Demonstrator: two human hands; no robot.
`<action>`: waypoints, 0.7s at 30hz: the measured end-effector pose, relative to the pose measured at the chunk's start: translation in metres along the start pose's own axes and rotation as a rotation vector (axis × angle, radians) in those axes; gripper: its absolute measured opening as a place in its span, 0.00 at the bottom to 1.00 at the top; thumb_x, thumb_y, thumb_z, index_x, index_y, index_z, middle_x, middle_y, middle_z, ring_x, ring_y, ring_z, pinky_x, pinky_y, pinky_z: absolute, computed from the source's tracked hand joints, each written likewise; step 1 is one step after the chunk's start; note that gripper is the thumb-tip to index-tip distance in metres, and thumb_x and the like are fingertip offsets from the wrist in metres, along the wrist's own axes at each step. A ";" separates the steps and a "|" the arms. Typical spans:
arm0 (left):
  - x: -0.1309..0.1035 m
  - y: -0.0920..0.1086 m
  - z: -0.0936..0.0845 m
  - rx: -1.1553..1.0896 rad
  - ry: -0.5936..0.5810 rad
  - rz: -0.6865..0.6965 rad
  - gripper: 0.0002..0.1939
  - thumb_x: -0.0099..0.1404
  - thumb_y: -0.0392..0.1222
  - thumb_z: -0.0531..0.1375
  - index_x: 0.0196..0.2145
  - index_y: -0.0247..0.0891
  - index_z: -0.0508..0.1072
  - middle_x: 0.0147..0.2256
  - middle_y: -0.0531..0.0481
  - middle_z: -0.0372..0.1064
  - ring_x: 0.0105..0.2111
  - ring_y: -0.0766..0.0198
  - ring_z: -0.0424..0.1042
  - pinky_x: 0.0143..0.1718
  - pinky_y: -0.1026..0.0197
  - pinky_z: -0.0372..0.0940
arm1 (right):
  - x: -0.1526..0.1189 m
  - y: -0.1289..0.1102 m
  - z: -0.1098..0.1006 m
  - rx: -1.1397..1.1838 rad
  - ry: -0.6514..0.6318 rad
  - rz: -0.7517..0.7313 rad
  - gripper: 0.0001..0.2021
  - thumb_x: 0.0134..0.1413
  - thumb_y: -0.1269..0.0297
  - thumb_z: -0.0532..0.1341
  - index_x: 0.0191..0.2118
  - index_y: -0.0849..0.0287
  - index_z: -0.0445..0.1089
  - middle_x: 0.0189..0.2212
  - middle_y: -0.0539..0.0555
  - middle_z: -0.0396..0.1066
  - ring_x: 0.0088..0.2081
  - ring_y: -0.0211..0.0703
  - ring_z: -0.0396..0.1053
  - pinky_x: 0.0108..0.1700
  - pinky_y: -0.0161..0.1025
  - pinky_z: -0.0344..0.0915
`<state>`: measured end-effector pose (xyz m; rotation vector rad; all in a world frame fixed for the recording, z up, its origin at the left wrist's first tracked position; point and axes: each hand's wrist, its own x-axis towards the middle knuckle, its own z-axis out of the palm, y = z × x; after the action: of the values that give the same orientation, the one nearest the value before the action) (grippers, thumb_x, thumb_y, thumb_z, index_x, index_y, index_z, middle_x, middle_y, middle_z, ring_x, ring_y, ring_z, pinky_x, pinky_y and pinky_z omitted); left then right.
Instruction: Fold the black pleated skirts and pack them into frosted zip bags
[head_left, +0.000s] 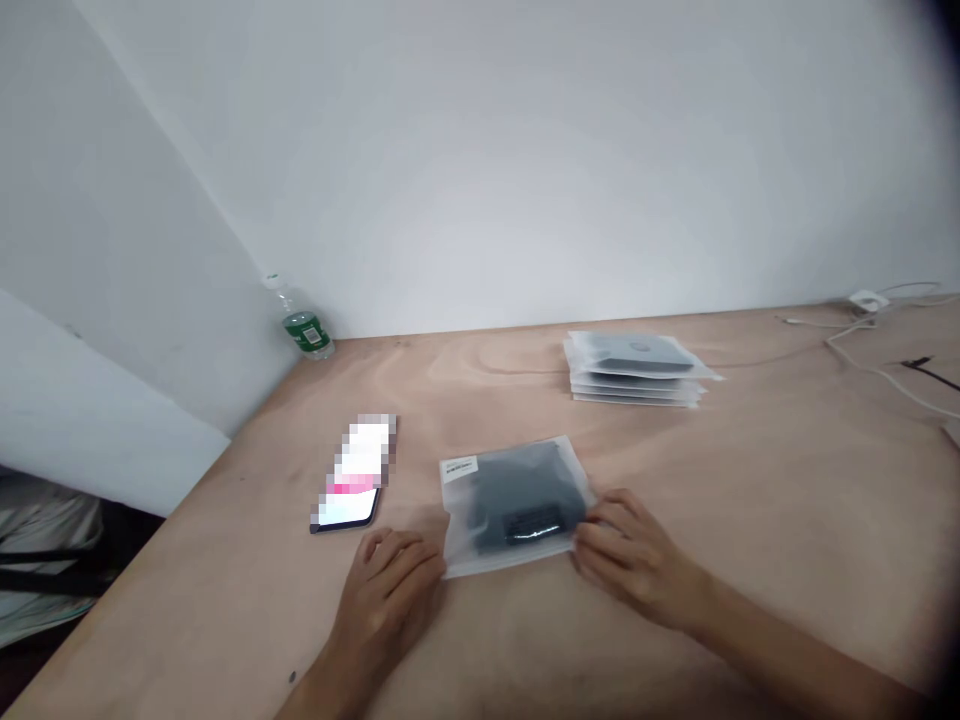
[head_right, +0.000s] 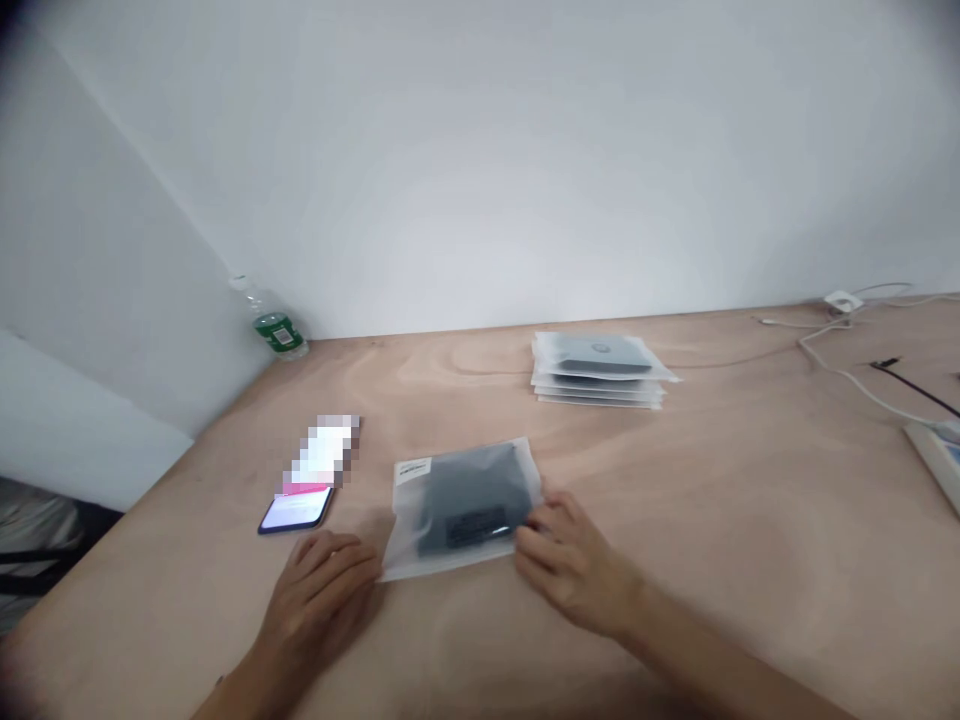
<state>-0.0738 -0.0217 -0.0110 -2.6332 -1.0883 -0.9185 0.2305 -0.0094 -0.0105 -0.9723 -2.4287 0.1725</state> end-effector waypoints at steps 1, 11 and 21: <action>-0.002 -0.002 0.000 -0.012 -0.014 -0.008 0.11 0.58 0.26 0.56 0.36 0.40 0.69 0.32 0.51 0.74 0.35 0.61 0.69 0.36 0.56 0.59 | -0.012 0.006 -0.010 -0.041 -0.010 -0.007 0.10 0.58 0.69 0.52 0.32 0.52 0.69 0.29 0.49 0.70 0.35 0.40 0.64 0.42 0.45 0.57; 0.060 0.033 -0.004 -0.008 -0.301 -0.168 0.33 0.63 0.55 0.51 0.60 0.36 0.50 0.60 0.40 0.51 0.59 0.55 0.53 0.52 0.52 0.59 | 0.010 -0.010 -0.018 -0.175 0.016 0.182 0.23 0.56 0.58 0.54 0.56 0.62 0.58 0.54 0.61 0.62 0.57 0.49 0.55 0.55 0.49 0.56; 0.071 0.031 0.076 0.059 -0.350 -0.163 0.43 0.59 0.65 0.47 0.61 0.27 0.48 0.60 0.34 0.49 0.61 0.47 0.45 0.57 0.45 0.49 | 0.040 0.006 0.032 -0.224 -0.176 0.273 0.32 0.59 0.49 0.46 0.62 0.64 0.46 0.62 0.60 0.45 0.63 0.52 0.41 0.59 0.56 0.46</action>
<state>0.0238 0.0244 -0.0273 -2.7530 -1.4002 -0.4458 0.1934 0.0249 -0.0235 -1.4447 -2.5018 0.0837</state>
